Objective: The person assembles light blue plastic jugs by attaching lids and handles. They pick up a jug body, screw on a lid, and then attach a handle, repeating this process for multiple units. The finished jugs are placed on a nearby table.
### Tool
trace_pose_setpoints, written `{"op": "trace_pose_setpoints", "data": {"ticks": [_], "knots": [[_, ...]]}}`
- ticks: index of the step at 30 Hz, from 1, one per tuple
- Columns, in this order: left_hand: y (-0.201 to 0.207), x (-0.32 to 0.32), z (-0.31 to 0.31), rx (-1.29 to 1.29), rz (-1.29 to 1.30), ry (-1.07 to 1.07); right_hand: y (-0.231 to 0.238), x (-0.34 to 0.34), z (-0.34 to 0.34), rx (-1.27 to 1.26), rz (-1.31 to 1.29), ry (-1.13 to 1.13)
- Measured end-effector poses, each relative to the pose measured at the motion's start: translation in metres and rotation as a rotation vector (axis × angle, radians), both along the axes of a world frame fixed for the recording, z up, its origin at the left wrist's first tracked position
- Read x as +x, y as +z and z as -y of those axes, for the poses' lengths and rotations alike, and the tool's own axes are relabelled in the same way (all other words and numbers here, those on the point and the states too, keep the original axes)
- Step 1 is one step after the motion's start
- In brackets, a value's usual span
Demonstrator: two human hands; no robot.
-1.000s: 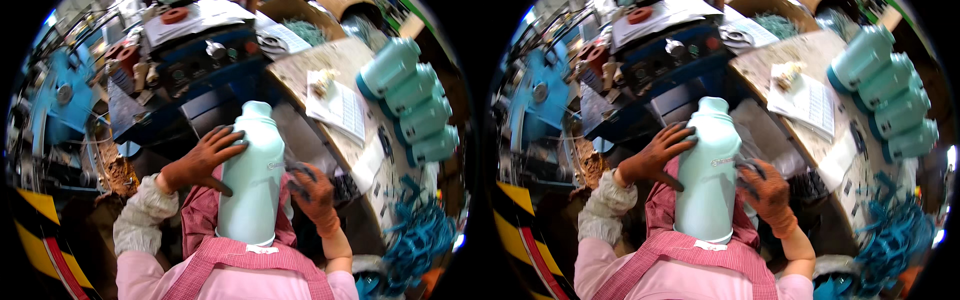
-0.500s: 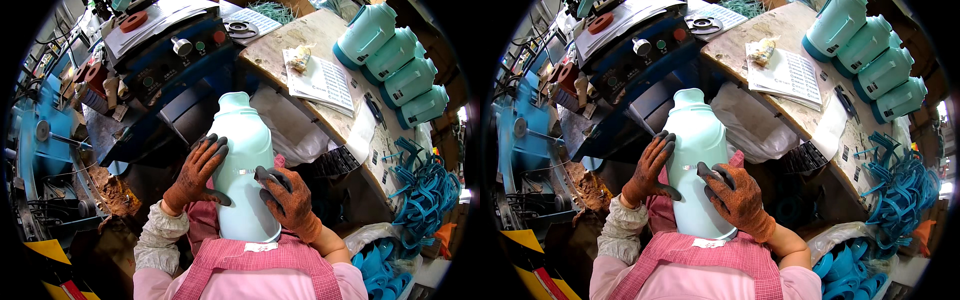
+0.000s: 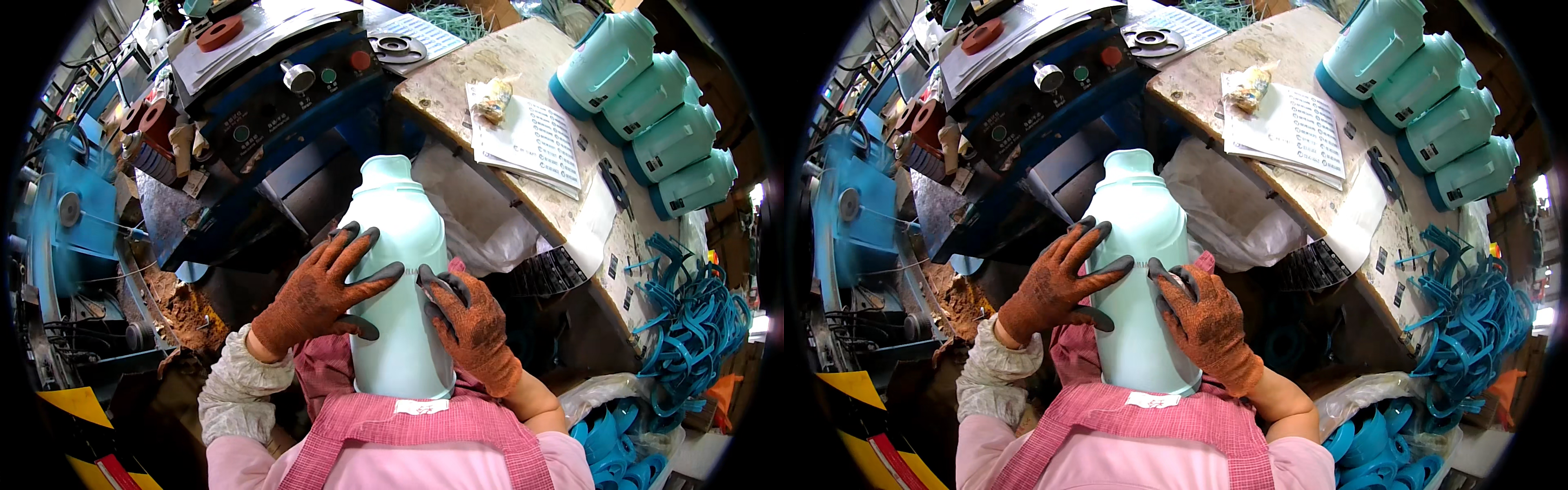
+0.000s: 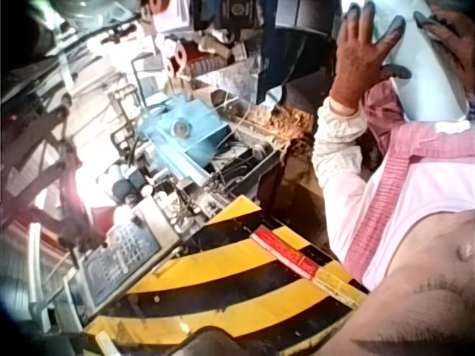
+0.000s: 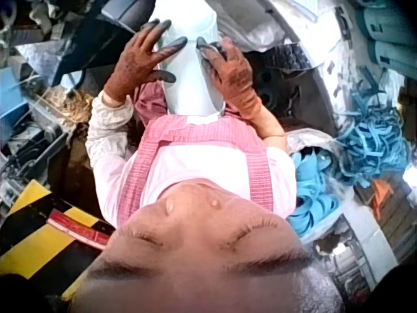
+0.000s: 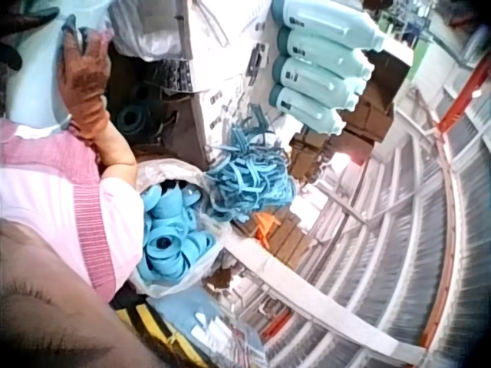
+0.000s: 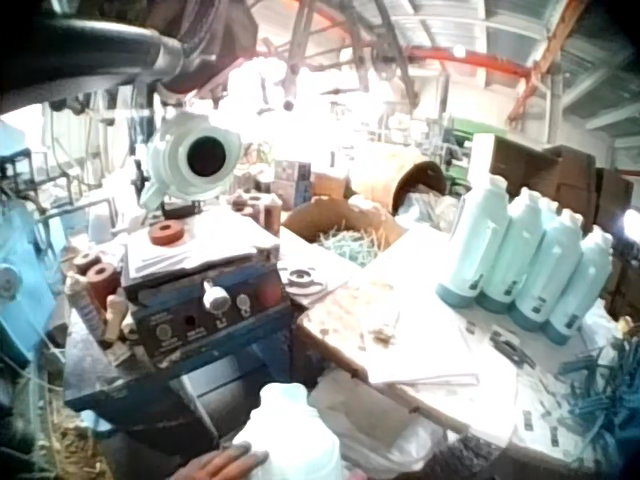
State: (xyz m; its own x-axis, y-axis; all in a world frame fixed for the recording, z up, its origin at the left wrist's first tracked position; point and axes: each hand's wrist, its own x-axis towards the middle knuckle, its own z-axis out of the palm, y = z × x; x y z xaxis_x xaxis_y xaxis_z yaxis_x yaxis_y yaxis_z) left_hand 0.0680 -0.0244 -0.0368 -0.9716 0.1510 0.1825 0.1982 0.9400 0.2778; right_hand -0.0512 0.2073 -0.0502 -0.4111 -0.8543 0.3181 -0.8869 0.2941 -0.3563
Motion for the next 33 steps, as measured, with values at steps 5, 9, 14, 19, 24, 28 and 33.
{"op": "trace_pose_setpoints", "data": {"ticks": [5, 9, 14, 19, 24, 28, 33], "knots": [[0.03, -0.02, -0.019, -0.255, 0.139, -0.037, 0.004, -0.095, -0.013, 0.008, -0.355, 0.001], [0.047, -0.049, -0.041, -0.44, 0.331, -0.118, 0.007, -0.22, -0.002, 0.256, -0.533, -0.428], [0.055, -0.08, -0.09, -0.578, 0.16, -0.325, 0.01, -0.249, 0.094, 0.256, 0.83, 0.272], [0.08, -0.089, -0.072, -0.352, -0.045, -0.445, 0.07, -0.198, 0.129, 0.765, 0.71, 0.567], [0.151, -0.129, 0.102, -0.778, -0.562, 0.508, 0.179, -0.208, 0.048, 0.586, 0.894, 0.459], [0.2, -0.146, 0.185, -1.108, -0.642, 0.582, 0.216, -0.173, -0.017, 0.38, 0.205, 0.581], [0.211, -0.13, 0.114, -1.133, -0.568, 0.591, 0.225, -0.175, -0.056, -0.147, -0.056, 0.373]]}}
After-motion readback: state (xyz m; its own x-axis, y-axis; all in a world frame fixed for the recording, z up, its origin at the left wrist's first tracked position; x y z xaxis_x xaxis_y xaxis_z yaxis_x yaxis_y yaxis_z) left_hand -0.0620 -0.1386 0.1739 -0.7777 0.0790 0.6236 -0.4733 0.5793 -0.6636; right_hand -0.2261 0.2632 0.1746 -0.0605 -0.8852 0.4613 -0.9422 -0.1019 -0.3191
